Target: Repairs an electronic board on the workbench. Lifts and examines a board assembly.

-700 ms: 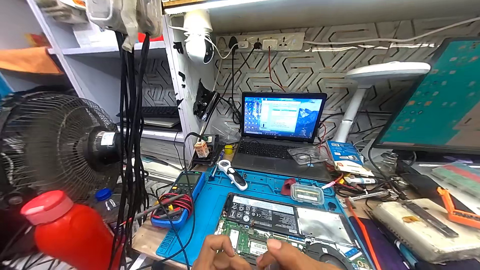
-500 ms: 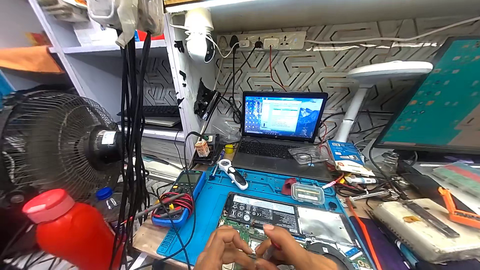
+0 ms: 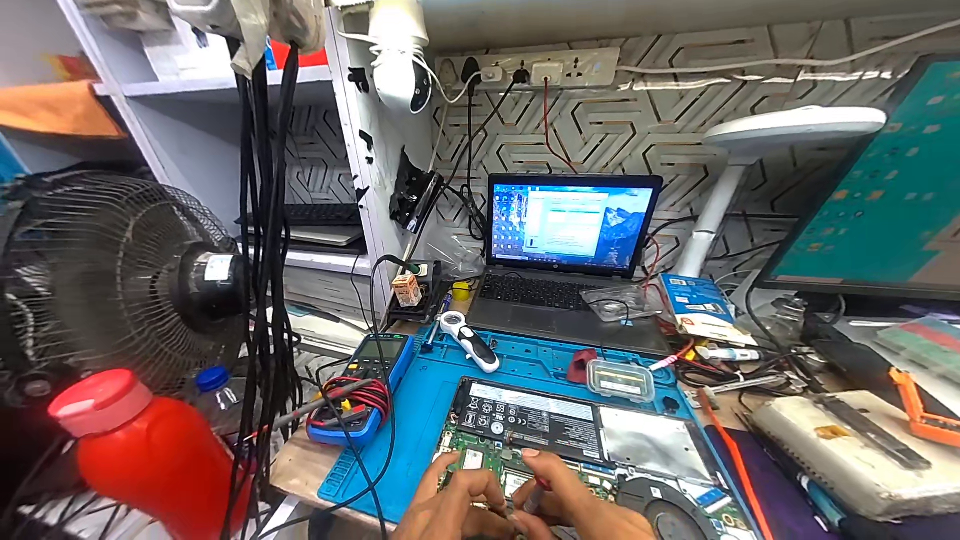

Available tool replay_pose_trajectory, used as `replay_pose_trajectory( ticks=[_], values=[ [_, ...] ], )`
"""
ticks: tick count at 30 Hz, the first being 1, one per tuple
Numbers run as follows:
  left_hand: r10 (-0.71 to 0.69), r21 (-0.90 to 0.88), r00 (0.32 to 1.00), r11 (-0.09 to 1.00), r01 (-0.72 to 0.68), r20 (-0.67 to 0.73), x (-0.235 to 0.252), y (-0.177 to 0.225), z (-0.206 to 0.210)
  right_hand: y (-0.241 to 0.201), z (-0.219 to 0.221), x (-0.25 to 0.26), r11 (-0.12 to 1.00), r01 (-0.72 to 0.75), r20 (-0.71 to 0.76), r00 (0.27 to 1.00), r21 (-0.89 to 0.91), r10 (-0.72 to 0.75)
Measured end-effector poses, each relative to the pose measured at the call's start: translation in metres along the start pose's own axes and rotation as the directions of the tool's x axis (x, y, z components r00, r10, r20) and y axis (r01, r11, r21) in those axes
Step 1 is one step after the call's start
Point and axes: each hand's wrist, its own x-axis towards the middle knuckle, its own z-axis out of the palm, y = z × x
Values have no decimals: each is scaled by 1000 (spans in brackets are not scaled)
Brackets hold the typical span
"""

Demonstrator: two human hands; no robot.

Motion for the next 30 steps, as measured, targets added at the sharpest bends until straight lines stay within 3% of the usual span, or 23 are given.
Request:
replay_pose_trajectory(
  ticks=[23, 30],
  values=[
    [-20, -15, 1000, 1000, 20, 17, -7, -5, 1, 3, 1, -3, 1000, 10, 31, 999, 18, -10],
    [-58, -30, 998, 998, 59, 21, -7, -3, 0, 2, -2, 0, 996, -9, 146, 989, 90, -5]
  ],
)
